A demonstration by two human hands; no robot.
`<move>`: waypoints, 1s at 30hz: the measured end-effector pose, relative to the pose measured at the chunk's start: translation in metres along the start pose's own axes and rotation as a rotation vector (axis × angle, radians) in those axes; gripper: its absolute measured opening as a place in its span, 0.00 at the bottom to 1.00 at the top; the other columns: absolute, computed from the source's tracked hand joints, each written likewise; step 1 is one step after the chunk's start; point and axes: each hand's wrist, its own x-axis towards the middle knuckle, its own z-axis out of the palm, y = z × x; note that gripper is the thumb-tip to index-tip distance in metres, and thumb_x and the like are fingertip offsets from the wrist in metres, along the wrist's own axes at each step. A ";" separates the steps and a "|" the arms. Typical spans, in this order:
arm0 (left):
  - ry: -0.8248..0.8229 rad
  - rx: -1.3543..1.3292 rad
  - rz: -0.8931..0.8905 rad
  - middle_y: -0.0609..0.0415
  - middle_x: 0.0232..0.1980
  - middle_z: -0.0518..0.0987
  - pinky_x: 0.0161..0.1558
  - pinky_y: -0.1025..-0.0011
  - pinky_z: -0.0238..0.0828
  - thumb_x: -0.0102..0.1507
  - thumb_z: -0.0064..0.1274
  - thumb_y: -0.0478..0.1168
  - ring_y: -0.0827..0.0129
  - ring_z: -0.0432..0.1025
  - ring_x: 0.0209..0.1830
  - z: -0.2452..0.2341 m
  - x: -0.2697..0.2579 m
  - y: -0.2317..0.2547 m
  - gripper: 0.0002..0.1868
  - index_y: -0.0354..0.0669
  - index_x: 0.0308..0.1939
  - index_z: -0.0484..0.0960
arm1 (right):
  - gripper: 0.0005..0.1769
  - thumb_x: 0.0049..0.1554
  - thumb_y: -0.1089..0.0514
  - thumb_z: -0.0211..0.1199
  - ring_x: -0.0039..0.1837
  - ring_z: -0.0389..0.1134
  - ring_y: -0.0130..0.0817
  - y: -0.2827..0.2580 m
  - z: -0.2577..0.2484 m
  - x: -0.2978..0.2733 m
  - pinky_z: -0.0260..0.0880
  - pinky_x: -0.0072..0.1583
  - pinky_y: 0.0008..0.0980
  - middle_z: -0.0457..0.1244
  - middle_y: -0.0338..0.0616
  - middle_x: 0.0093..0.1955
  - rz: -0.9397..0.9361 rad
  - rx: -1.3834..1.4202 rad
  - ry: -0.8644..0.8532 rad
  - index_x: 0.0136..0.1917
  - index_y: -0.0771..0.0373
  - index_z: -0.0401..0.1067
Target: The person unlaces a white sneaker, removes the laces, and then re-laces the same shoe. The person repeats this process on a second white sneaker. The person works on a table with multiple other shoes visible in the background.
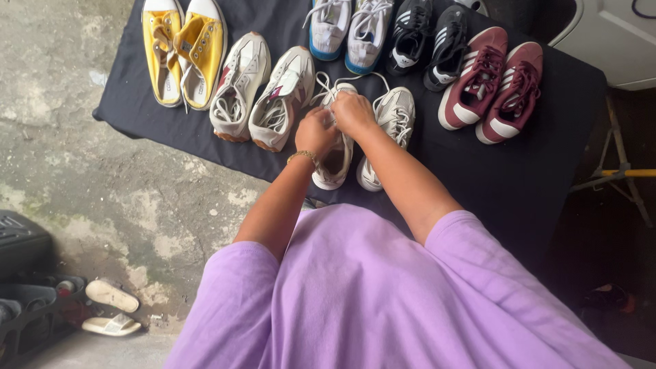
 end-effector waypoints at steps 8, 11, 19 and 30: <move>-0.006 0.169 0.041 0.54 0.67 0.75 0.55 0.56 0.72 0.54 0.61 0.43 0.50 0.74 0.57 0.006 -0.001 -0.006 0.20 0.49 0.51 0.85 | 0.08 0.54 0.60 0.61 0.61 0.62 0.51 0.042 0.044 0.016 0.60 0.64 0.41 0.65 0.55 0.55 0.053 0.242 -0.103 0.37 0.60 0.80; 0.026 0.224 0.055 0.56 0.66 0.78 0.55 0.56 0.73 0.57 0.59 0.44 0.51 0.75 0.56 0.005 0.000 -0.001 0.15 0.50 0.48 0.86 | 0.06 0.54 0.58 0.59 0.59 0.64 0.41 0.067 0.045 0.014 0.64 0.60 0.33 0.64 0.47 0.53 0.348 1.002 -0.231 0.39 0.61 0.75; 0.062 0.203 0.189 0.54 0.52 0.83 0.51 0.54 0.72 0.61 0.55 0.42 0.52 0.75 0.52 0.006 0.006 0.011 0.08 0.47 0.41 0.86 | 0.12 0.52 0.56 0.65 0.66 0.65 0.40 0.041 0.026 -0.005 0.65 0.67 0.33 0.65 0.50 0.60 0.329 0.837 -0.076 0.44 0.68 0.75; -0.087 -0.030 -0.108 0.46 0.37 0.85 0.51 0.60 0.74 0.52 0.56 0.55 0.54 0.80 0.43 -0.036 0.066 0.070 0.20 0.46 0.37 0.89 | 0.48 0.41 0.54 0.75 0.74 0.58 0.49 0.016 -0.013 -0.002 0.59 0.72 0.38 0.57 0.56 0.73 0.274 0.516 -0.265 0.73 0.62 0.61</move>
